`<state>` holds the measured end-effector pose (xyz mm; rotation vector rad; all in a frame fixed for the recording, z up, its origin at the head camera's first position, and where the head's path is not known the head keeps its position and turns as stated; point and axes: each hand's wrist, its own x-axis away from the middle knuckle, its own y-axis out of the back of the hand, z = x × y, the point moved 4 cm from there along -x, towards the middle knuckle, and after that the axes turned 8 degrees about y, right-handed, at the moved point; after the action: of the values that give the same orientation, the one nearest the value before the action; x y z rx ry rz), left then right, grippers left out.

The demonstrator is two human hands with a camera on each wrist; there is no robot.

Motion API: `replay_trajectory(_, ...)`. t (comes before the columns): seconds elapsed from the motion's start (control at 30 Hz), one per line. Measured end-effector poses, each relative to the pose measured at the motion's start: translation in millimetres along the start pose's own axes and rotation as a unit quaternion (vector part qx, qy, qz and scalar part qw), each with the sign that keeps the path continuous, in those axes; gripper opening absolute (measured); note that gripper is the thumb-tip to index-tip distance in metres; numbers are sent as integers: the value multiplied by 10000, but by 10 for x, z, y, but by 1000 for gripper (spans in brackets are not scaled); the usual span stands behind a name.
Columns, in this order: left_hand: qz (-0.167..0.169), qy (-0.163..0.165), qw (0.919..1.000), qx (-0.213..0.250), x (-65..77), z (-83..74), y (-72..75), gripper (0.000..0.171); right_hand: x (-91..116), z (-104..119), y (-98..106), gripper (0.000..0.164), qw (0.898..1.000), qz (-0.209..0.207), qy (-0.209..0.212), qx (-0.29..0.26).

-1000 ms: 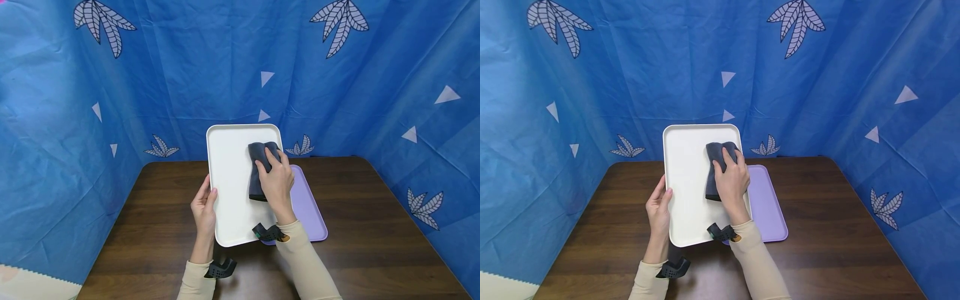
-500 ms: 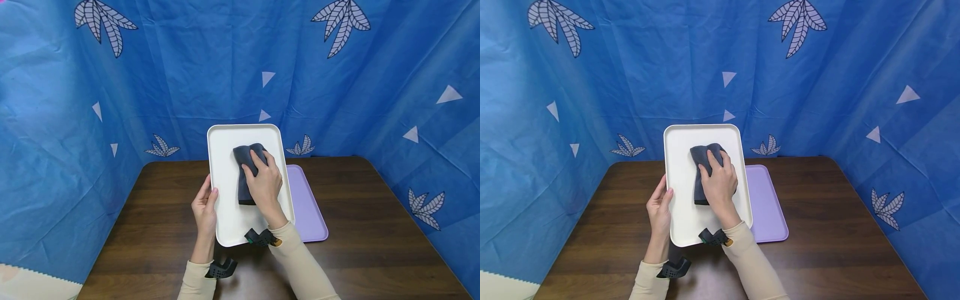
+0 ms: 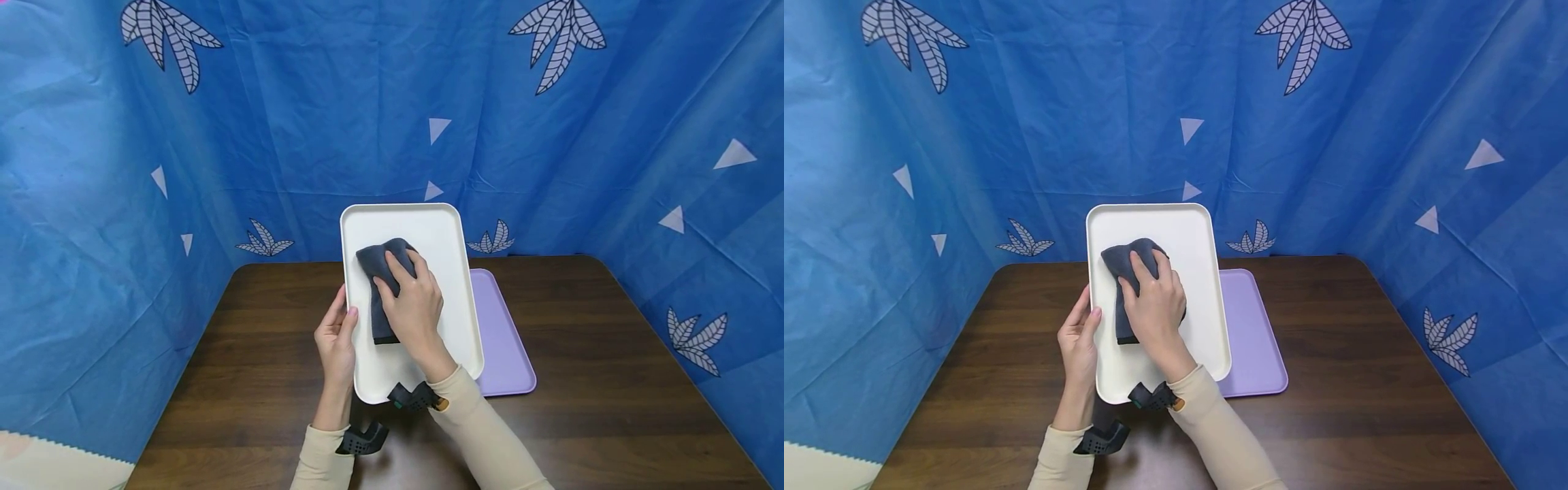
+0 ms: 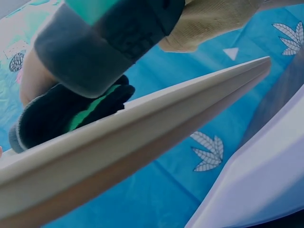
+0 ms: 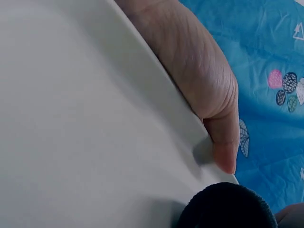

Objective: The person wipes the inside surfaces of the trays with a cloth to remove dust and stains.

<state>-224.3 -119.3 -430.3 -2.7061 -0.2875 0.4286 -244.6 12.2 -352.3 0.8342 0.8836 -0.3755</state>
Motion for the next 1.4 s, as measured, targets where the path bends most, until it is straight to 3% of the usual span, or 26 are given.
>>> replay_trajectory(0.53, -23, -17, 9999, -125, 4, 8, 0, 43, 92, 198, -36, 42, 9977, 209, 626, 124)
replay_trajectory(1.07, 53, 20, 10000, 56, 22, 19, -39, 43, 108, 21, -12, 42, 9972, 164, 503, -532)
replay_trajectory(1.4, 91, 57, 9999, 39, 28, 21, -46, 44, 118, -139, 45, 42, 9975, 91, 461, -532)
